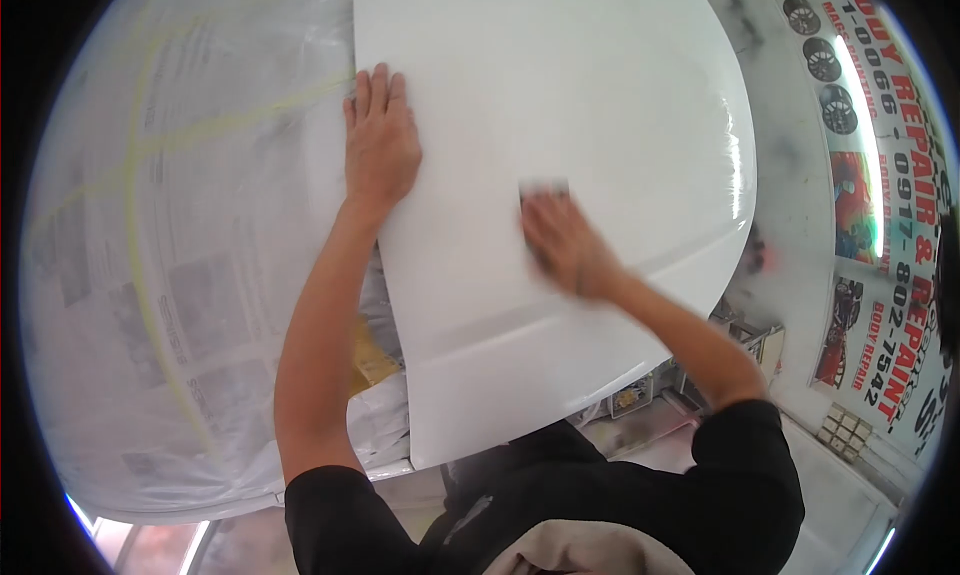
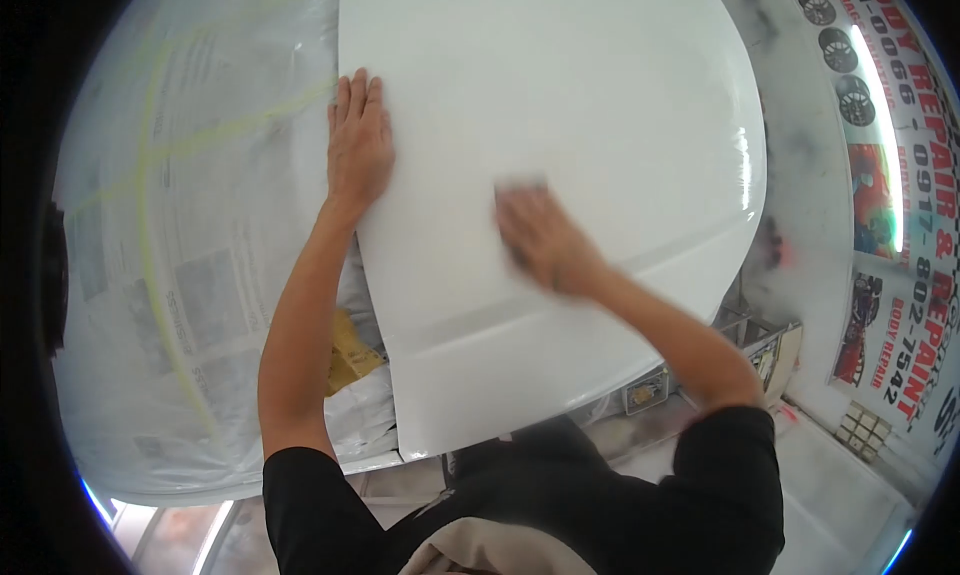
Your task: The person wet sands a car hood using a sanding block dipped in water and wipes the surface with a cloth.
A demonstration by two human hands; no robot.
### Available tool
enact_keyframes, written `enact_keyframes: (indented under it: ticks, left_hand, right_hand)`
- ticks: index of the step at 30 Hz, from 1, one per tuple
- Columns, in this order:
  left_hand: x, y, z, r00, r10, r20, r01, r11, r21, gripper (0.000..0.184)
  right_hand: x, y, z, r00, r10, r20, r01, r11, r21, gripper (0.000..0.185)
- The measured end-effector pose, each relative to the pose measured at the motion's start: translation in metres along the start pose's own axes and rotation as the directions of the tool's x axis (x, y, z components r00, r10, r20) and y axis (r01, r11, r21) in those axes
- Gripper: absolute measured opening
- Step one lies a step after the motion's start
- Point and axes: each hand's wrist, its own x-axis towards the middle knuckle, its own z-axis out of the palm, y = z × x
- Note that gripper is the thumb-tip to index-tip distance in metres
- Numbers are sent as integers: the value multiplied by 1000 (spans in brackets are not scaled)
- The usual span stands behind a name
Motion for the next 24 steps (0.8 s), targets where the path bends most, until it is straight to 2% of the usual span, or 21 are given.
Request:
enact_keyframes:
  ticks: [3,4,5,6,7,8,11,12,13,14,15,16,18,19,20,21,23,24]
  left_hand:
    - [1,4,0,1000,8,-14,-8,1000,-17,46]
    - [2,3,-1,1000,10,-17,-10,1000,-5,46]
    - [2,2,0,1000,10,-23,-9,1000,13,47]
    - [-2,1,5,999,15,-33,-14,1000,7,47]
    - [-3,0,8,999,17,-49,-17,1000,4,47]
    - [1,-4,8,997,38,-65,-38,999,6,47]
    - [2,-5,9,1000,4,-24,-3,997,72,48]
    - [3,-4,8,1000,2,-24,-1,997,77,48]
    - [2,-4,7,1000,-1,-22,3,996,85,48]
    - [1,-5,8,1000,0,-15,1,995,95,48]
    - [0,-6,9,1000,-2,-29,4,998,63,48]
    - [0,-7,9,999,-3,-43,4,999,37,48]
    - [-5,-3,12,1000,11,-25,-11,1000,18,49]
    - [-6,-6,10,1000,15,-17,-15,1000,26,49]
    - [1,-7,9,999,23,-25,-22,999,33,49]
    - [1,-8,11,1000,26,-18,-24,997,78,49]
    - [2,-19,21,997,66,-42,-59,989,138,50]
    - [2,-23,26,994,100,-34,-94,983,158,50]
  right_hand:
    - [22,16,-11,973,-84,216,97,994,-49,64]
    - [75,52,-14,982,-66,176,95,981,-167,61]
    - [135,97,-15,988,-84,-127,68,990,-127,50]
    - [189,118,-39,978,178,-108,-171,983,68,40]
    - [242,139,-64,900,428,-82,-396,883,253,35]
    - [275,157,-30,810,269,-521,-403,901,-160,48]
    - [223,89,-20,913,35,-406,-106,982,-153,41]
    - [168,48,0,925,-18,-380,-98,954,-282,50]
    - [109,0,7,965,39,-261,-74,990,-123,61]
    - [62,-56,-3,995,97,-34,-102,976,-195,58]
    - [18,-86,-3,997,71,-29,-72,996,-58,58]
    - [-8,-95,2,999,42,-34,-39,996,82,57]
    - [42,-44,-21,983,77,169,-57,991,-121,55]
    - [61,7,2,975,-27,-221,2,993,-114,50]
    - [100,42,-9,932,26,-361,-74,990,-120,44]
    - [132,77,-17,913,187,-363,-201,980,0,53]
    - [172,86,-4,787,345,-511,-502,840,-205,52]
    - [169,65,4,767,324,-553,-515,826,-230,51]
